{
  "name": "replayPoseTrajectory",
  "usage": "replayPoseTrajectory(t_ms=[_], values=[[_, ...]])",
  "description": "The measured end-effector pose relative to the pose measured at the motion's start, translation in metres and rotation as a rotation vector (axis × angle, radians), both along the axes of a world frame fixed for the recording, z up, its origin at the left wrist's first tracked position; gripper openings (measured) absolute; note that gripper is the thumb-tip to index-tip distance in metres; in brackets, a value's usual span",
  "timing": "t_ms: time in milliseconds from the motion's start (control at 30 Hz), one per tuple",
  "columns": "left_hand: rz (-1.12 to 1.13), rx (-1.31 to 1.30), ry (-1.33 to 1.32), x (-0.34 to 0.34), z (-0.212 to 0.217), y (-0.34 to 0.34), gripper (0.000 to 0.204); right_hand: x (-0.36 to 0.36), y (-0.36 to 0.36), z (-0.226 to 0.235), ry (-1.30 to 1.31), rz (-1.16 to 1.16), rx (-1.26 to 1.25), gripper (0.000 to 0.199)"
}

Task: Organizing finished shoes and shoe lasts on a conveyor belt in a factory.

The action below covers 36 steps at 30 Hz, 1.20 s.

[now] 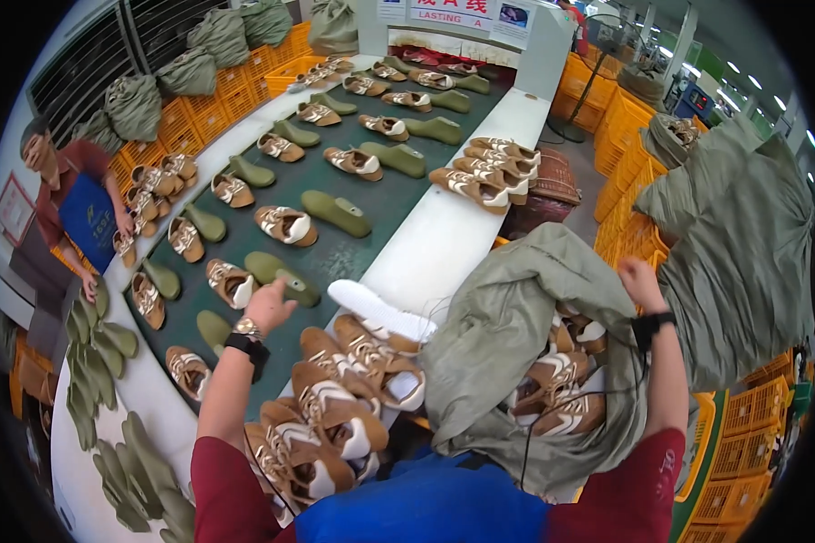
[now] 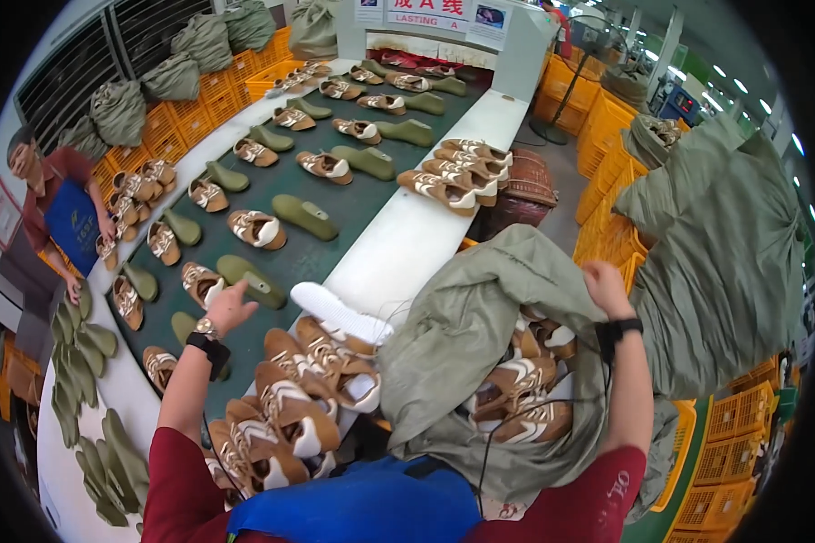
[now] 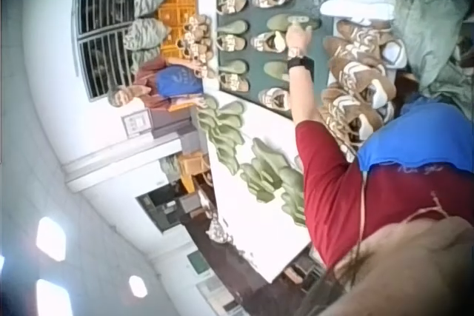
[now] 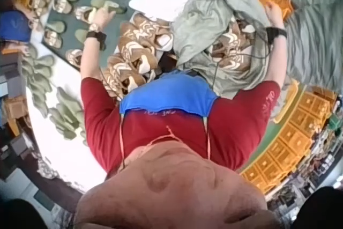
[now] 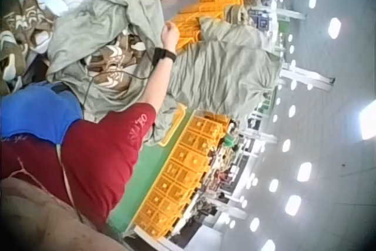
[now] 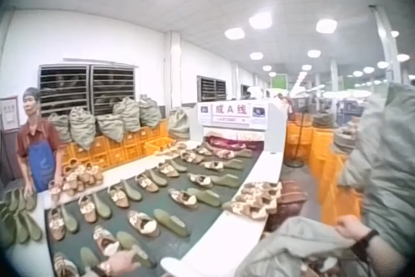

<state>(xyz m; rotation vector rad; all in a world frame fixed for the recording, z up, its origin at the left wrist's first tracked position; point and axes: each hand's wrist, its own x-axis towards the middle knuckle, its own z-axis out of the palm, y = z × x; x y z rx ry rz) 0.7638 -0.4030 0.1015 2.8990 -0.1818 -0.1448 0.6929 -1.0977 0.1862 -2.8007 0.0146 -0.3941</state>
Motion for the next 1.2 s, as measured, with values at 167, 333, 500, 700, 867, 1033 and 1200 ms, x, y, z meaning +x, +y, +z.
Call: replayPoseTrajectory(t_ms=[167, 333, 500, 700, 867, 1033, 1200], values=[[-0.426, -0.027, 0.239, 0.038, -0.057, -0.124, 0.093, 0.19, 0.007, 0.02, -0.044, 0.034, -0.009, 0.023], [-0.508, 0.1, 0.513, 0.021, -0.075, -0.172, 0.105, 0.334, 0.021, -0.041, 0.191, 0.025, -0.038, 0.064], [-0.501, -0.038, 0.542, 0.009, -0.087, -0.155, 0.101, 0.431, 0.04, -0.111, 0.248, -0.063, -0.03, 0.073], [-0.493, -0.036, 0.614, 0.008, -0.089, -0.156, 0.099, 0.494, 0.017, -0.179, 0.272, -0.165, -0.266, 0.071], [-0.48, -0.028, 0.631, 0.004, -0.088, -0.158, 0.1, 0.516, 0.016, -0.184, 0.478, -0.063, -0.381, 0.046], [-0.478, -0.011, 0.645, 0.002, -0.084, -0.156, 0.102, 0.464, 0.05, -0.186, 0.49, 0.29, -0.498, 0.048], [-0.246, -0.13, 0.714, 0.016, -0.094, -0.154, 0.093, 0.347, 0.138, -0.182, 0.57, 0.909, -0.003, 0.048]])
